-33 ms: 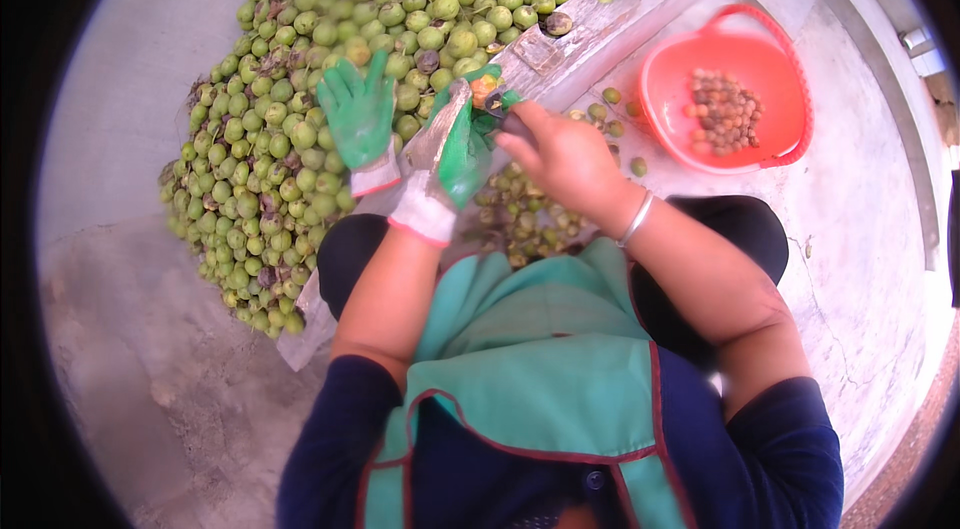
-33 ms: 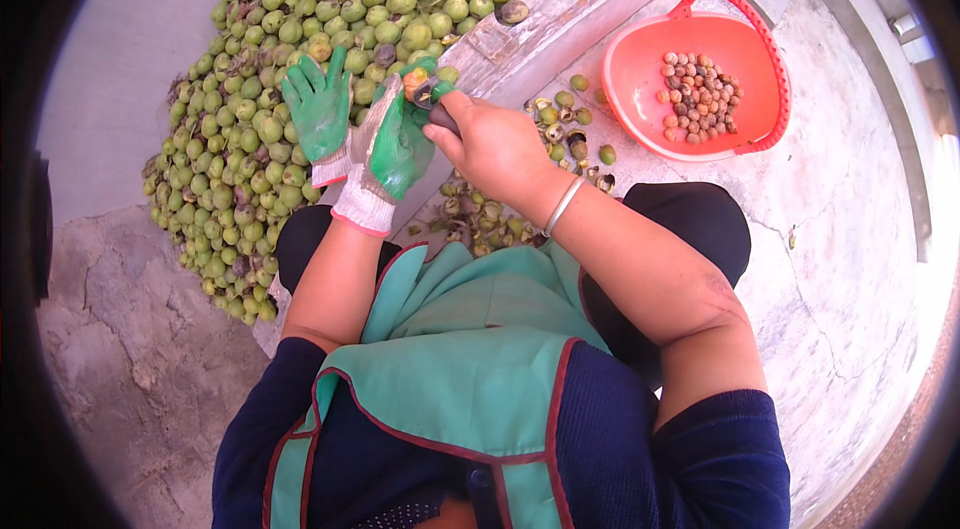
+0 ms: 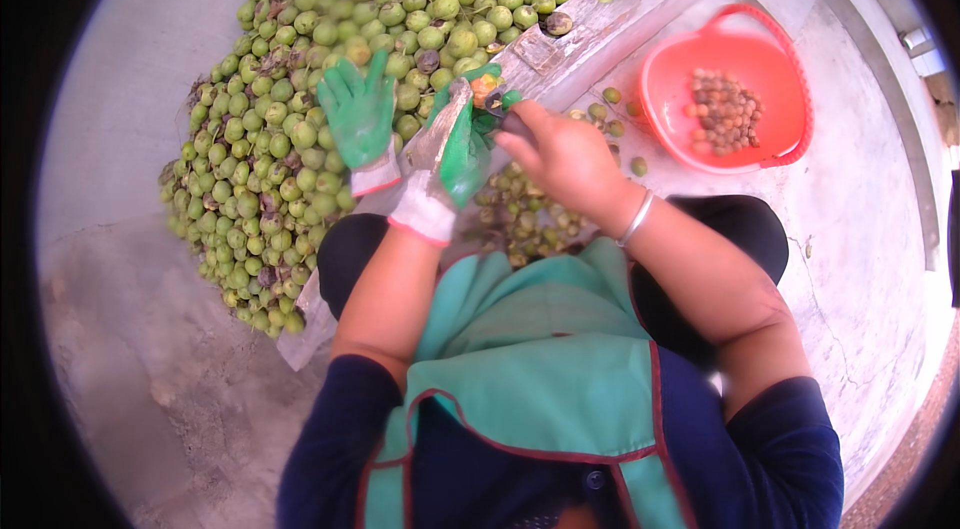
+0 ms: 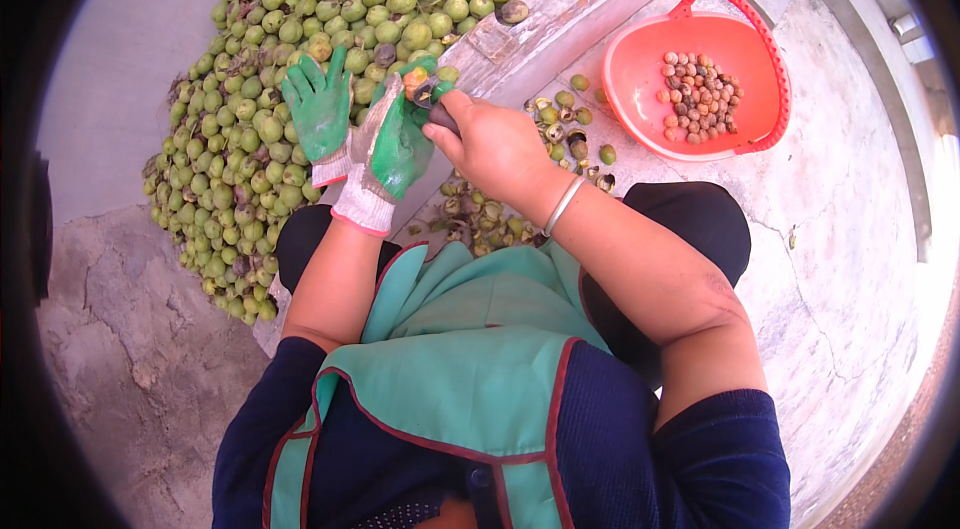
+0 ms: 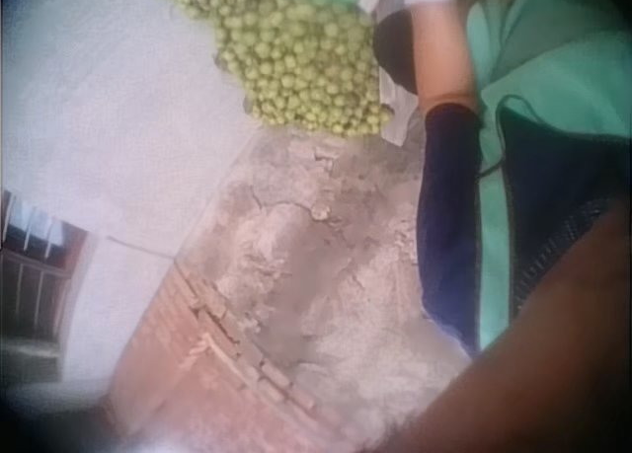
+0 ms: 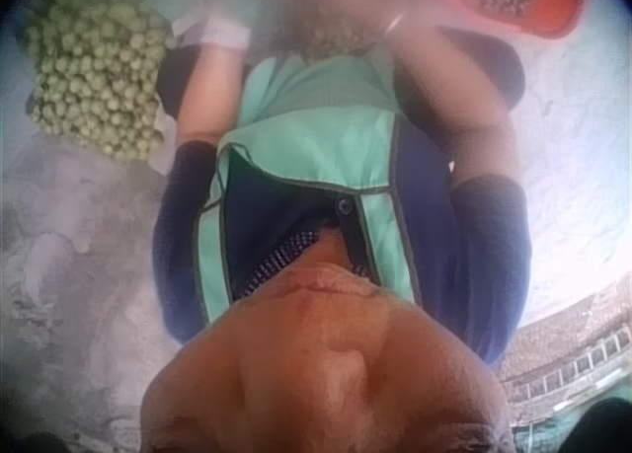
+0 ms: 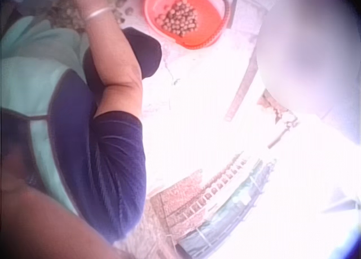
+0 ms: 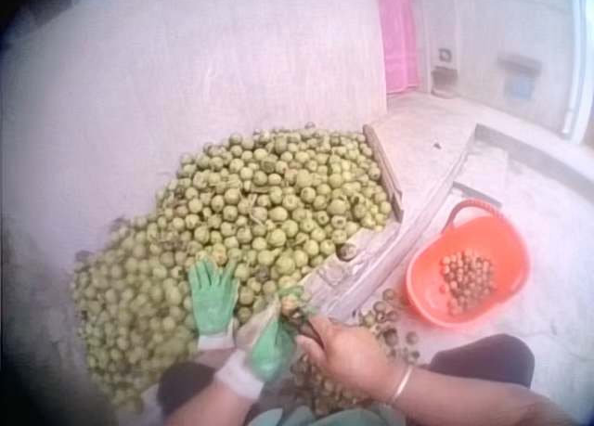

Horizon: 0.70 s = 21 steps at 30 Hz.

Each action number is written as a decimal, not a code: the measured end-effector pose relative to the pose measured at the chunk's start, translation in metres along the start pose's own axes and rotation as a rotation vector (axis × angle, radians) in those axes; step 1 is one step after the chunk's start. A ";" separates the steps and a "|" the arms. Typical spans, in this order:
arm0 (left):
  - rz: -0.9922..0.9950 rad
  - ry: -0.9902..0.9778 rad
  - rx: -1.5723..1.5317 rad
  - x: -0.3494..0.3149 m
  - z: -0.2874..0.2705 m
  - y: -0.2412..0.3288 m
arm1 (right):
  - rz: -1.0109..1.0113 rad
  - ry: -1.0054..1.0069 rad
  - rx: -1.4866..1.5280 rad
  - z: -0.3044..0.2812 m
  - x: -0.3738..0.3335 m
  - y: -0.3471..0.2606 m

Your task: The person peels the green skin from fruit using a small knife. The person reaches into a pile of green fruit, picks one up, removes the skin with the knife, and places the peeled fruit into a red bucket.

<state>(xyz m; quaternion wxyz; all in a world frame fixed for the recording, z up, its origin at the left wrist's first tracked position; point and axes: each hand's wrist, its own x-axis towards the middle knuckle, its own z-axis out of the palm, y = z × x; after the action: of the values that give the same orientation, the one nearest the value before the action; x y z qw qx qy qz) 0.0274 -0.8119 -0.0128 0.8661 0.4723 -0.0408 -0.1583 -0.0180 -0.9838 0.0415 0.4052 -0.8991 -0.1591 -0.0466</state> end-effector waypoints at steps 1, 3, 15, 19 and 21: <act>-0.040 -0.001 -0.085 -0.001 0.003 0.003 | -0.001 -0.008 -0.001 -0.001 0.000 0.000; -0.074 -0.006 -0.121 -0.001 0.001 0.006 | -0.007 -0.025 0.000 -0.003 0.000 -0.002; 0.028 -0.047 0.216 -0.010 0.015 0.021 | 0.181 -0.086 0.468 0.001 -0.001 0.002; 0.077 -0.102 0.500 -0.013 0.013 0.036 | 0.356 -0.222 0.586 -0.006 -0.001 0.001; 0.071 -0.113 0.518 -0.013 0.015 0.038 | 0.429 -0.283 0.672 -0.009 -0.001 0.004</act>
<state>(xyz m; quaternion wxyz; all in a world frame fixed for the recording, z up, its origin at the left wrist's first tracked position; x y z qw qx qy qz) 0.0205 -0.8002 0.0282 0.7177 0.6670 -0.1449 -0.1382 -0.0172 -0.9935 0.0440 0.6505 -0.7272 -0.0286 0.2171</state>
